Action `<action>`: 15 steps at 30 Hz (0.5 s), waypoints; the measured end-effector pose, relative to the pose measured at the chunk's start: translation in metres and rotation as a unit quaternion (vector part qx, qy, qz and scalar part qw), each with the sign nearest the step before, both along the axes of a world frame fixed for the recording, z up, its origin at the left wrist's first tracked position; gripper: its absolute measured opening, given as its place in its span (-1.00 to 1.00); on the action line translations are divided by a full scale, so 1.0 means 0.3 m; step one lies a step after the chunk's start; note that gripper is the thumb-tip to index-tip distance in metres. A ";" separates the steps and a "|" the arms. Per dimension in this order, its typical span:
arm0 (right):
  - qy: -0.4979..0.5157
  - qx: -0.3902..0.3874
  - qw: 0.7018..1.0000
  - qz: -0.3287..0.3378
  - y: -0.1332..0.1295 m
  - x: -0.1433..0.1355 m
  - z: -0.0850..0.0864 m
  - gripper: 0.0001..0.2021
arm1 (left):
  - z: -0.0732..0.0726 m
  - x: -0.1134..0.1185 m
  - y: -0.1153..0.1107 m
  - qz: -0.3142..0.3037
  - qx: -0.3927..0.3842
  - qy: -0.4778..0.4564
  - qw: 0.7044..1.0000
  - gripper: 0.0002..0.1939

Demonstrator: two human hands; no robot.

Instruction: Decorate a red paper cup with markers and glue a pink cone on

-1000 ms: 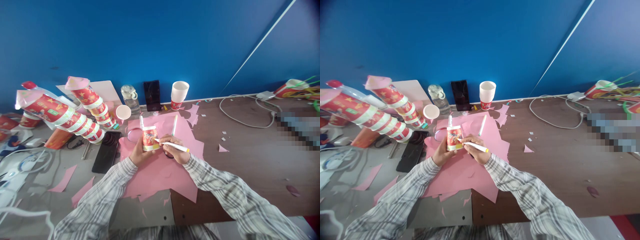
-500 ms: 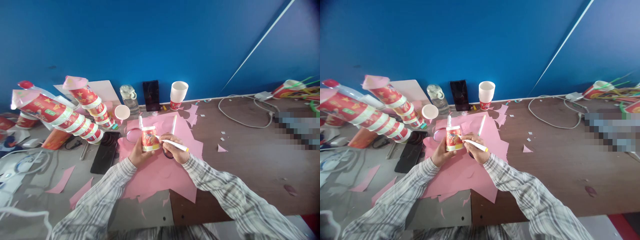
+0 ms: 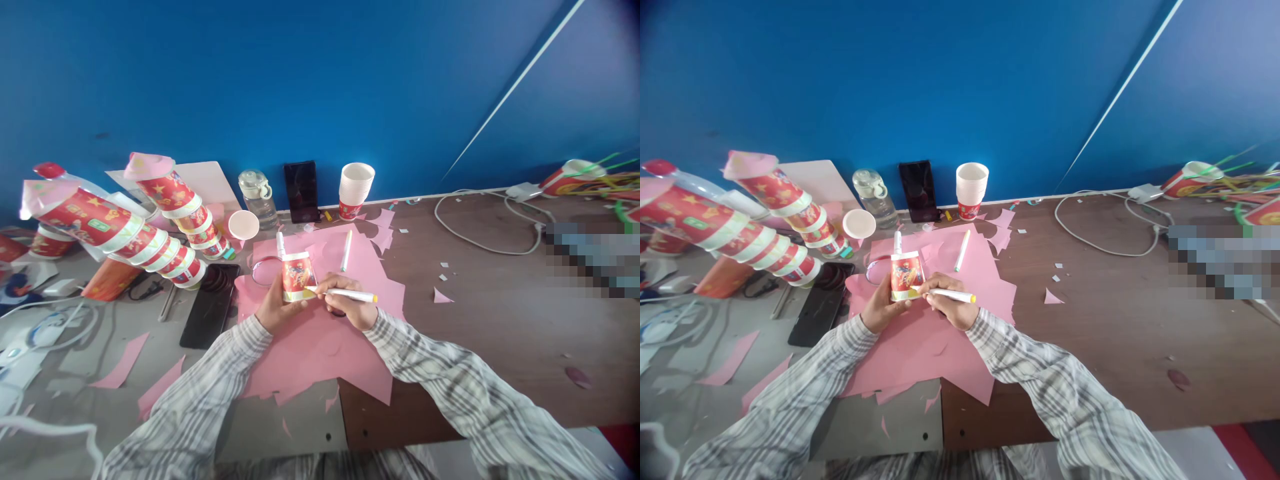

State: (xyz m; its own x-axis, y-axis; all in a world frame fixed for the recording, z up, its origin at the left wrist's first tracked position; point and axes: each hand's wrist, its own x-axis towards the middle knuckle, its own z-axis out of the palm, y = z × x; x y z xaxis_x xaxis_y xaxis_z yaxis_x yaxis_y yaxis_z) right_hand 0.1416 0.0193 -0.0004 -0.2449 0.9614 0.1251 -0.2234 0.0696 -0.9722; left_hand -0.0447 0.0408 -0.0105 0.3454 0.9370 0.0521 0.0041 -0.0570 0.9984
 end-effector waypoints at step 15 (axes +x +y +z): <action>0.026 -0.037 0.998 -0.038 0.010 0.003 0.000 -0.79 | -0.018 -0.007 0.003 -0.002 -0.013 -0.006 1.000 -0.30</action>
State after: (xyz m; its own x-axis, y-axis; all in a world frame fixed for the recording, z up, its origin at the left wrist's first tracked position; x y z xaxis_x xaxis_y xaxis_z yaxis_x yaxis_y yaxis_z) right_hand 0.1427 0.0222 -0.0003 -0.1664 0.9840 0.0642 -0.2704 0.0170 -0.9626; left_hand -0.0466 0.0418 -0.0158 0.3492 0.9365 0.0321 -0.0080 -0.0313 0.9995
